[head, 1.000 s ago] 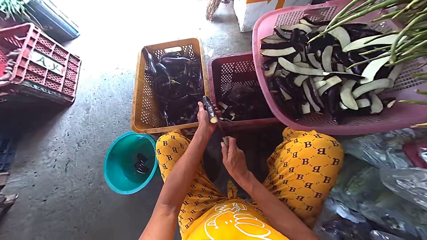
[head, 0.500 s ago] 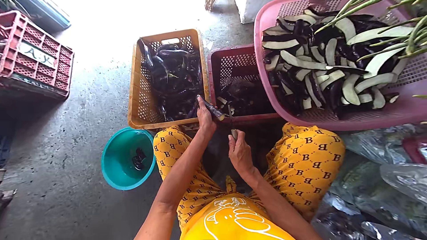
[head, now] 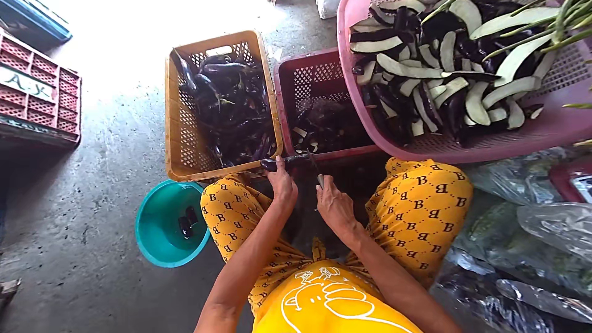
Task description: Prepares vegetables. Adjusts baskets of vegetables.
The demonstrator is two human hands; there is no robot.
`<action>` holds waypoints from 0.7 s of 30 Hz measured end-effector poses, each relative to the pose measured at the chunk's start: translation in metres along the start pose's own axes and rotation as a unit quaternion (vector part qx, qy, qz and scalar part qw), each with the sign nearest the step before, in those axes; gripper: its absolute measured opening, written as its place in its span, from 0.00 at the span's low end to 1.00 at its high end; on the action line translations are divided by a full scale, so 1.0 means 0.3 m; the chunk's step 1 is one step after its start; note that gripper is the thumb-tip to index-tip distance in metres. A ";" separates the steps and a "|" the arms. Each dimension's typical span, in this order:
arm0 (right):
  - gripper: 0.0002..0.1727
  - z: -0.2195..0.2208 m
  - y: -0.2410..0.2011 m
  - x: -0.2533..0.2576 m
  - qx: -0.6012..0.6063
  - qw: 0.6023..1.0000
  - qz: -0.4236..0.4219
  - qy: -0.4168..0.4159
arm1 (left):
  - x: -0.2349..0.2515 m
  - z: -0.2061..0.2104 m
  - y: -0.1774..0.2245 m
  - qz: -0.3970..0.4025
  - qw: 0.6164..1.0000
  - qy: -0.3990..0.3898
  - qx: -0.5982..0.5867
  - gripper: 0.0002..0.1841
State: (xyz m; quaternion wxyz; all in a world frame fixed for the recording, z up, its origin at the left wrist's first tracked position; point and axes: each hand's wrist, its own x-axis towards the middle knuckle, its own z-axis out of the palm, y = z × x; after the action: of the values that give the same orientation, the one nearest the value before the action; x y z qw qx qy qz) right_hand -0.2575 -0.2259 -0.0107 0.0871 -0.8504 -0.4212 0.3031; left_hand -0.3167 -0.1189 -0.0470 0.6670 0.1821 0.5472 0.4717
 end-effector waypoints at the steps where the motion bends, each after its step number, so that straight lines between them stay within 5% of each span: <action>1: 0.25 0.004 -0.005 0.003 -0.014 1.000 0.007 -0.005 | -0.003 -0.001 -0.003 0.002 1.000 0.000 0.000 0.29; 15: 0.23 -0.055 -0.072 0.181 -0.032 0.994 0.042 -0.094 | 0.005 0.011 -0.017 0.017 1.000 -0.004 -0.012 0.30; 18: 0.25 -0.040 -0.035 0.228 0.043 0.994 0.027 -0.093 | 0.023 0.010 0.013 0.016 1.000 0.022 -0.010 0.29; 21: 0.25 -0.035 0.021 0.262 0.260 0.956 0.051 -0.127 | 0.033 0.023 0.079 -0.016 0.997 0.041 -0.067 0.25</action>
State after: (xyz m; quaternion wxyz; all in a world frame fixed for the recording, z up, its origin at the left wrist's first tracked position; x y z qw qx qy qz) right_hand -0.2109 -0.1682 -0.0396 0.2355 -0.7731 -0.2911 0.5120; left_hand -0.3211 -0.0973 -0.0323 0.6621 0.1085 0.5441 0.5037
